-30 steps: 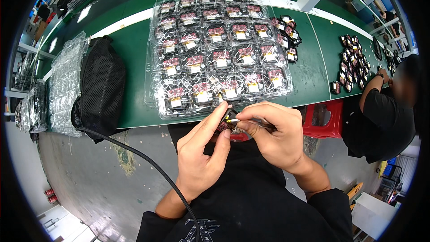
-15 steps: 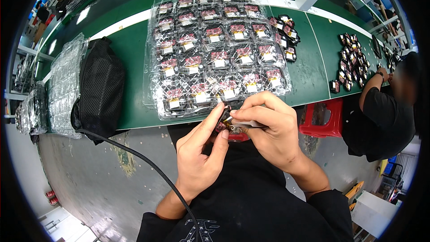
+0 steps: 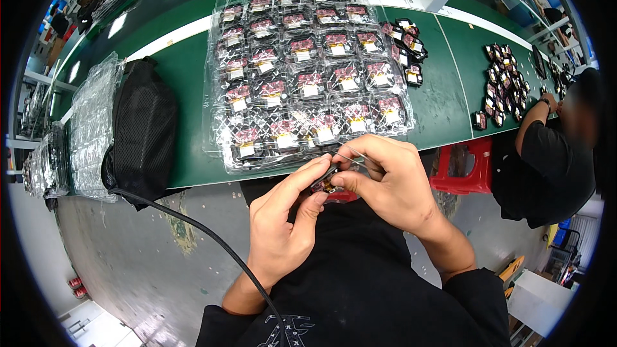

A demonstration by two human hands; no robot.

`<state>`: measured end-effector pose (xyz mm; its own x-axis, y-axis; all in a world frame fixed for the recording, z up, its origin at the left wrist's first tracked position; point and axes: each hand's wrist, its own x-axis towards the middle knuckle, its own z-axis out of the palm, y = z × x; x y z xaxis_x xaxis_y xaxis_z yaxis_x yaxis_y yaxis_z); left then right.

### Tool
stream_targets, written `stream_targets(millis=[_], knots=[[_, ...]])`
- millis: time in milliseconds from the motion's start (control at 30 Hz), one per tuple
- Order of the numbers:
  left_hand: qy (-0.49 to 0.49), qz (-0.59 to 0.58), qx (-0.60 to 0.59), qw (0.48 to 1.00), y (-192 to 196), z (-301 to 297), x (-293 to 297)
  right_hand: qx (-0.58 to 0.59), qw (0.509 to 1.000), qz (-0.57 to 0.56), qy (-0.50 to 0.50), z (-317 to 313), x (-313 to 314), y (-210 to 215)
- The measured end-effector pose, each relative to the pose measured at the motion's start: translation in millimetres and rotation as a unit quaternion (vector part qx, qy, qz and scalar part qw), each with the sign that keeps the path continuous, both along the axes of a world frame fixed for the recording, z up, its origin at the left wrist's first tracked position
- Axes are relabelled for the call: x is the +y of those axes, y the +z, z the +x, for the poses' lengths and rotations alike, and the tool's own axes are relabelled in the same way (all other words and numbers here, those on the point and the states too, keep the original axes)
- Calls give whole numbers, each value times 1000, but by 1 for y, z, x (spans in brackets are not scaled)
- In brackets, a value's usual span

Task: The recorder is assembling small electronic components on a production line, using tweezers to manipulate wires and small parts.

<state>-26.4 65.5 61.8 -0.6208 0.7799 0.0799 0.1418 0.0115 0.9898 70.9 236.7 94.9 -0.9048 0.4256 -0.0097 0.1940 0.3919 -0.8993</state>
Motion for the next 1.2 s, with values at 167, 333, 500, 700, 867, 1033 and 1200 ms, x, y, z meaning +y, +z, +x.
stream_targets(millis=[167, 333, 500, 700, 867, 1033, 1200], knots=[[25, 5, 59, 998, 3, 0, 4, -20, 998, -59, 0, 1, -1, 1], [-23, 2, 89, 996, 7, -4, 2, -6, 999, -30, 28, 5, -3, -1], [-1, 48, -14, 999, 6, -1, 6, 105, 964, -235, -65, 8, -18, -23], [31, 95, -161, 982, 13, -8, 0, 60, 935, -342, -68, 14, -16, -12], [0, 82, -140, 987, 8, -13, -1, 23, 918, -393, -38, 17, -16, -10], [-40, 71, 70, 994, 1, -10, 5, 45, 853, -518, -51, 16, -23, -4], [-80, 64, 59, 993, -2, -16, 2, 73, 877, -473, -39, 14, -28, -1]])
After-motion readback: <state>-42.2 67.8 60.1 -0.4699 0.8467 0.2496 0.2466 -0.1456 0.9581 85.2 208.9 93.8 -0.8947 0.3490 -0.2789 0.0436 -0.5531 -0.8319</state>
